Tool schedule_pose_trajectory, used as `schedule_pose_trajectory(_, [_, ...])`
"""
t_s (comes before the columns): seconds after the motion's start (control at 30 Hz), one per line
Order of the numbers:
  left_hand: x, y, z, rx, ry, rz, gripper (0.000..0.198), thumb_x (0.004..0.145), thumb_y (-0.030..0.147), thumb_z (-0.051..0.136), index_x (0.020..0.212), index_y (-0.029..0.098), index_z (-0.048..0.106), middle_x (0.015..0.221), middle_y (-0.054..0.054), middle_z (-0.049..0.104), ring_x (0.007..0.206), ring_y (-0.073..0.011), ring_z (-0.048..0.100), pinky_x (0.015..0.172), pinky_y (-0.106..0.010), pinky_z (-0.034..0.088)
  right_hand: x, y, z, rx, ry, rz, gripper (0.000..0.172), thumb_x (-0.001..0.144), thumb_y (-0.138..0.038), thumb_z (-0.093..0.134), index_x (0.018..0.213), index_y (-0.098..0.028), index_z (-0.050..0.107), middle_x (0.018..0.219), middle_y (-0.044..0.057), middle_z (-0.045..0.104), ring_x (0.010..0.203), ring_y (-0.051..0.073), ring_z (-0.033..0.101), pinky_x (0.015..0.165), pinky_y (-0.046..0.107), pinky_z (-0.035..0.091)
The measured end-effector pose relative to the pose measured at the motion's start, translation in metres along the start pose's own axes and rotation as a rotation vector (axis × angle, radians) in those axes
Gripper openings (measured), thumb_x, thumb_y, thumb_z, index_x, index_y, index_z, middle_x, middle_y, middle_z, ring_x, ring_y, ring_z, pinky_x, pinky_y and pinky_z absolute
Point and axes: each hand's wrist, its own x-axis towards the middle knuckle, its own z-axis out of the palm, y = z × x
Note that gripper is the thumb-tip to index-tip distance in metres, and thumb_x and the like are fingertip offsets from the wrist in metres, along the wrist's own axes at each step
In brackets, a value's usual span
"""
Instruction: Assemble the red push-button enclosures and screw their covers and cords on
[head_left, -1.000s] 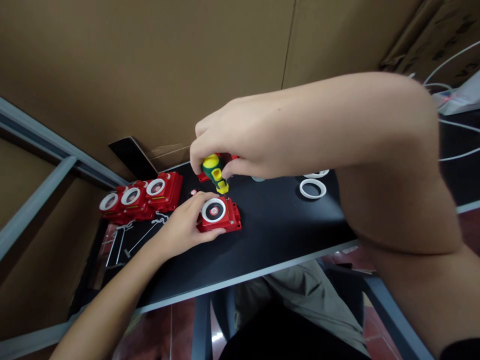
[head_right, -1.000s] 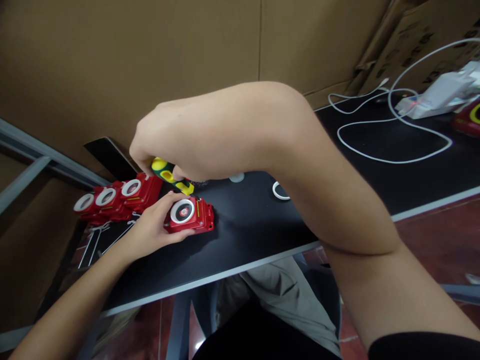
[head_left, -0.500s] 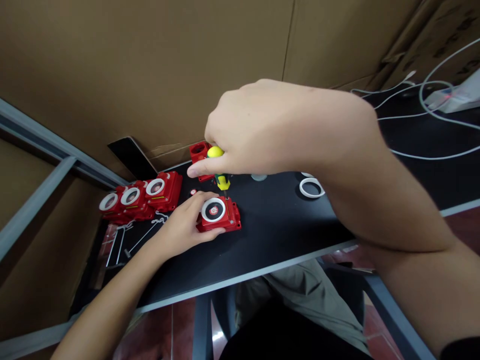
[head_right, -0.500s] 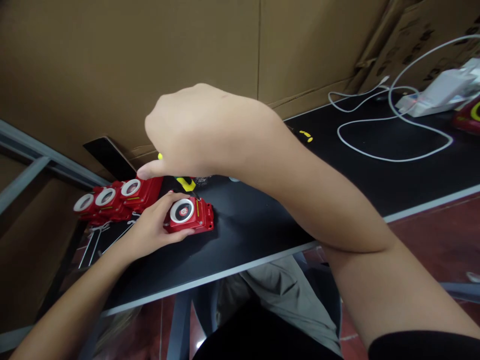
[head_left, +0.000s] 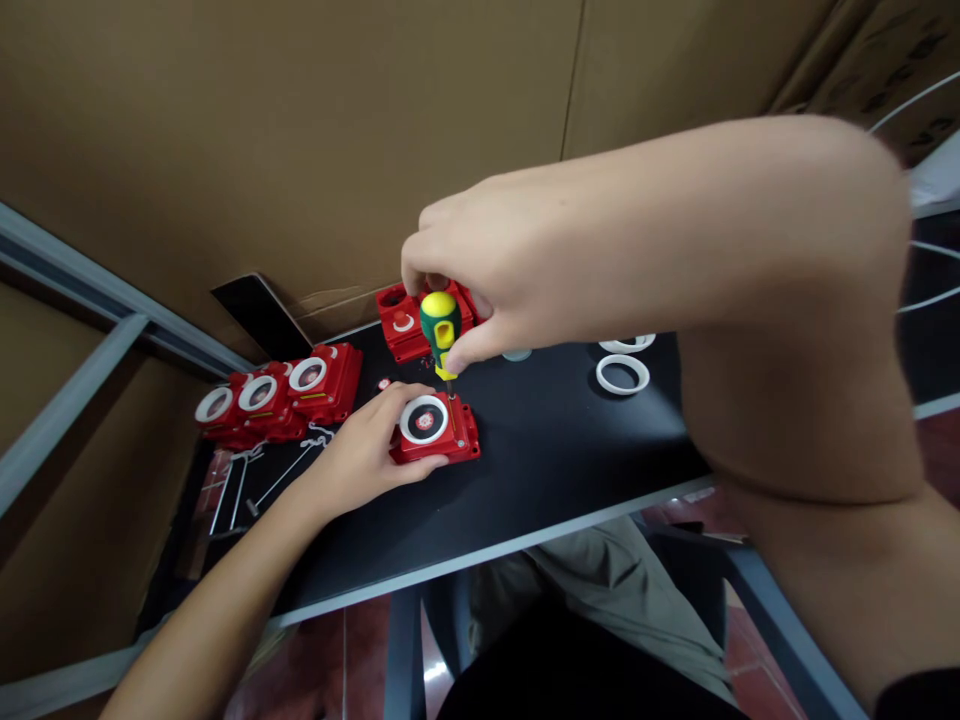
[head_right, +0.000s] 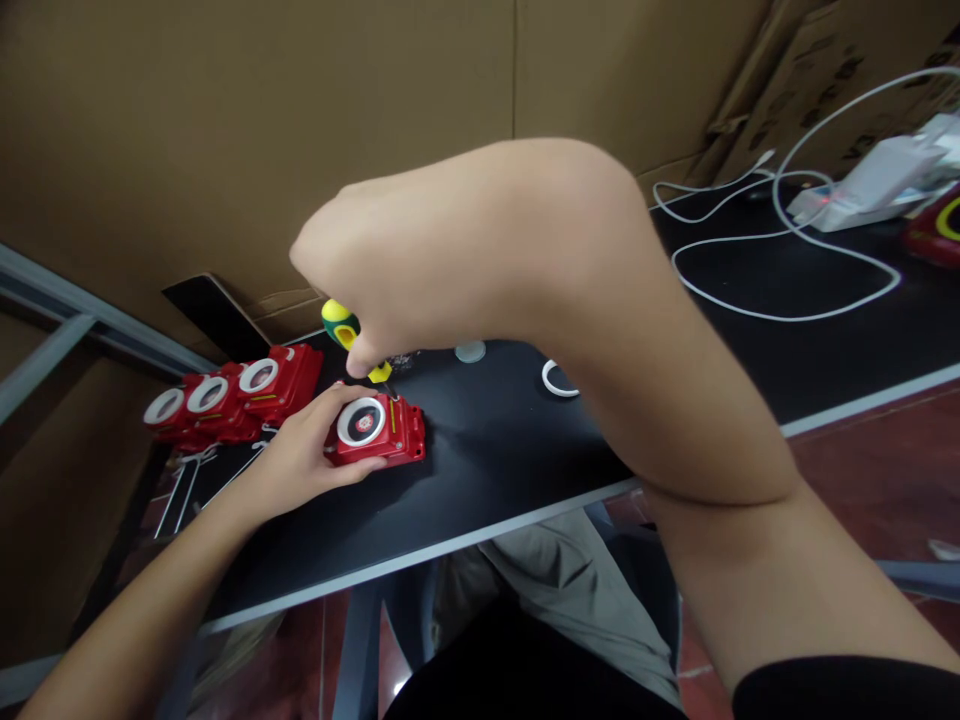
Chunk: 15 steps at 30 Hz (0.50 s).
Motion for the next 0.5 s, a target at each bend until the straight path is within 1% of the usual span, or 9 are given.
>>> schedule_pose_trajectory(0.1, [-0.0006, -0.0003, -0.0005, 0.006, 0.0, -0.015, 0.069, 0.097, 0.052, 0.091, 0.149, 0.021, 0.059, 0.146, -0.014, 0.075, 0.13, -0.0331, 0.078, 0.118, -0.046, 0.063, -0.0031, 0.003, -0.004, -0.059, 0.045, -0.052, 0.026, 0.103, -0.04, 0.076, 0.126, -0.026, 0.072, 0.119, -0.001, 0.075, 0.086, 0.014, 0.058, 0.074, 0.029, 0.041])
schedule_pose_trajectory(0.13, [-0.0007, -0.0003, -0.0006, 0.005, 0.001, -0.016, 0.068, 0.097, 0.052, 0.091, 0.149, 0.021, 0.059, 0.145, -0.014, 0.075, 0.13, -0.0331, 0.078, 0.118, -0.046, 0.063, -0.0038, 0.003, -0.0055, -0.048, 0.06, -0.082, 0.027, 0.102, -0.031, 0.077, 0.127, -0.027, 0.073, 0.122, -0.003, 0.075, 0.088, 0.013, 0.058, 0.075, 0.028, 0.041])
schedule_pose_trajectory(0.2, [-0.0006, -0.0002, -0.0008, 0.0, 0.001, -0.016, 0.067, 0.098, 0.052, 0.091, 0.149, 0.022, 0.059, 0.145, -0.013, 0.075, 0.13, -0.0327, 0.078, 0.118, -0.046, 0.063, -0.0044, 0.0021, -0.0081, -0.024, 0.102, -0.154, 0.036, 0.099, -0.016, 0.074, 0.132, -0.029, 0.074, 0.125, -0.006, 0.075, 0.094, 0.012, 0.059, 0.08, 0.026, 0.042])
schedule_pose_trajectory(0.23, [-0.0005, -0.0003, -0.0009, -0.004, 0.002, -0.013, 0.067, 0.098, 0.052, 0.091, 0.148, 0.022, 0.059, 0.145, -0.013, 0.076, 0.13, -0.0326, 0.078, 0.118, -0.046, 0.063, -0.0042, 0.0015, -0.0089, -0.019, 0.116, -0.178, 0.04, 0.099, -0.012, 0.071, 0.134, -0.03, 0.075, 0.126, -0.007, 0.075, 0.097, 0.012, 0.06, 0.083, 0.026, 0.044])
schedule_pose_trajectory(0.3, [-0.0003, -0.0005, -0.001, -0.009, 0.001, -0.007, 0.066, 0.098, 0.052, 0.09, 0.148, 0.022, 0.059, 0.145, -0.013, 0.076, 0.13, -0.0326, 0.078, 0.118, -0.045, 0.063, -0.0035, 0.0003, -0.0096, -0.013, 0.106, -0.191, 0.041, 0.101, -0.009, 0.066, 0.136, -0.029, 0.075, 0.126, -0.007, 0.075, 0.101, 0.013, 0.06, 0.091, 0.027, 0.047])
schedule_pose_trajectory(0.37, [-0.0004, -0.0008, -0.0011, -0.006, 0.001, -0.003, 0.066, 0.098, 0.052, 0.09, 0.148, 0.023, 0.059, 0.145, -0.013, 0.076, 0.13, -0.033, 0.078, 0.118, -0.046, 0.063, -0.0027, -0.0003, -0.0093, -0.022, 0.102, -0.185, 0.037, 0.102, -0.009, 0.064, 0.133, -0.025, 0.076, 0.122, -0.005, 0.074, 0.102, 0.014, 0.06, 0.096, 0.028, 0.049])
schedule_pose_trajectory(0.5, [-0.0009, -0.0003, -0.0015, 0.0, -0.006, -0.002, 0.067, 0.099, 0.053, 0.089, 0.15, 0.022, 0.058, 0.145, -0.013, 0.075, 0.13, -0.0331, 0.078, 0.118, -0.047, 0.063, -0.0021, -0.0002, -0.0078, -0.011, 0.106, -0.152, 0.026, 0.102, -0.015, 0.064, 0.124, -0.023, 0.076, 0.107, -0.004, 0.073, 0.095, 0.013, 0.06, 0.093, 0.027, 0.05])
